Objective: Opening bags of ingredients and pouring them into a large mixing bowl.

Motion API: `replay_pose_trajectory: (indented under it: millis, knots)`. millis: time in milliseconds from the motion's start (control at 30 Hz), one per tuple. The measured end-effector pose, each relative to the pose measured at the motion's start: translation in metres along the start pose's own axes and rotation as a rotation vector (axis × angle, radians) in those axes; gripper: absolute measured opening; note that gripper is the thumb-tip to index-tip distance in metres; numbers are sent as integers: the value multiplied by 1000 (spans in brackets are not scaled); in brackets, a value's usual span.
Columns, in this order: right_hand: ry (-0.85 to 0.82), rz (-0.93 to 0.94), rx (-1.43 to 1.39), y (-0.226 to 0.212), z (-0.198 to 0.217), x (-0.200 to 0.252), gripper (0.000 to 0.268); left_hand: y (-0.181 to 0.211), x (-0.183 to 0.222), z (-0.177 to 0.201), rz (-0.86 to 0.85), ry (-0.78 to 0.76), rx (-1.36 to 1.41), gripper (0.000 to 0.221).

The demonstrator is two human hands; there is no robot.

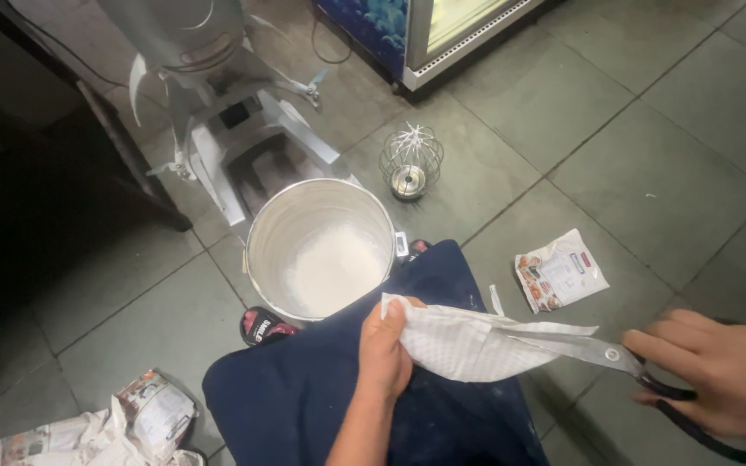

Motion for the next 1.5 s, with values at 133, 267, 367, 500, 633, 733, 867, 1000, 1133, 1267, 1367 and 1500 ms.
replay_pose_trajectory:
  millis: [133, 267, 367, 500, 633, 733, 867, 1000, 1133, 1267, 1367, 1500]
  knots:
    - [-141, -107, 21, 11, -9, 2, 76, -2, -2, -4, 8, -40, 9, 42]
    - [-87, -5, -61, -10, 8, -15, 80, -4, -5, -8, 23, -58, -15, 42]
    - [-127, -25, -105, 2, 0, -12, 80, -3, -6, -7, 35, -50, 33, 42]
    - [-85, 35, -82, 19, -10, -1, 86, -5, -8, -1, 55, 1, 43, 41]
    - [-65, 84, -70, -9, 10, -19, 84, -11, -13, -9, 75, 2, 3, 38]
    - [-106, 6, -153, -20, 9, -28, 72, -7, -12, -15, 40, -13, -79, 37]
    - [-95, 18, -173, -13, -4, -25, 69, -13, -9, -3, 60, 28, -36, 39]
    - [-58, -17, -95, 1, -18, -14, 70, -9, -4, 9, 8, -50, -241, 36]
    - [-98, -31, -141, 5, -22, -12, 74, -5, 0, -2, 119, -159, -427, 38]
    - [18, 49, -126, -16, -5, -24, 74, -16, 0, -11, 107, -177, -424, 36]
    - [-137, -44, -112, -6, -21, -22, 72, -15, -1, -13, 79, -142, -344, 36]
    - [-172, -152, -126, -2, -29, -11, 67, -21, 0, -13, 102, -128, -273, 32]
Point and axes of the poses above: each hand's wrist, its own x-axis away from the middle knuckle, its own z-axis out of the back of the hand, y = z × x, the point moved 3 cm from there along -x, towards the middle knuckle, and after that the axes turned 8 degrees about -y, right-handed, at the moved point
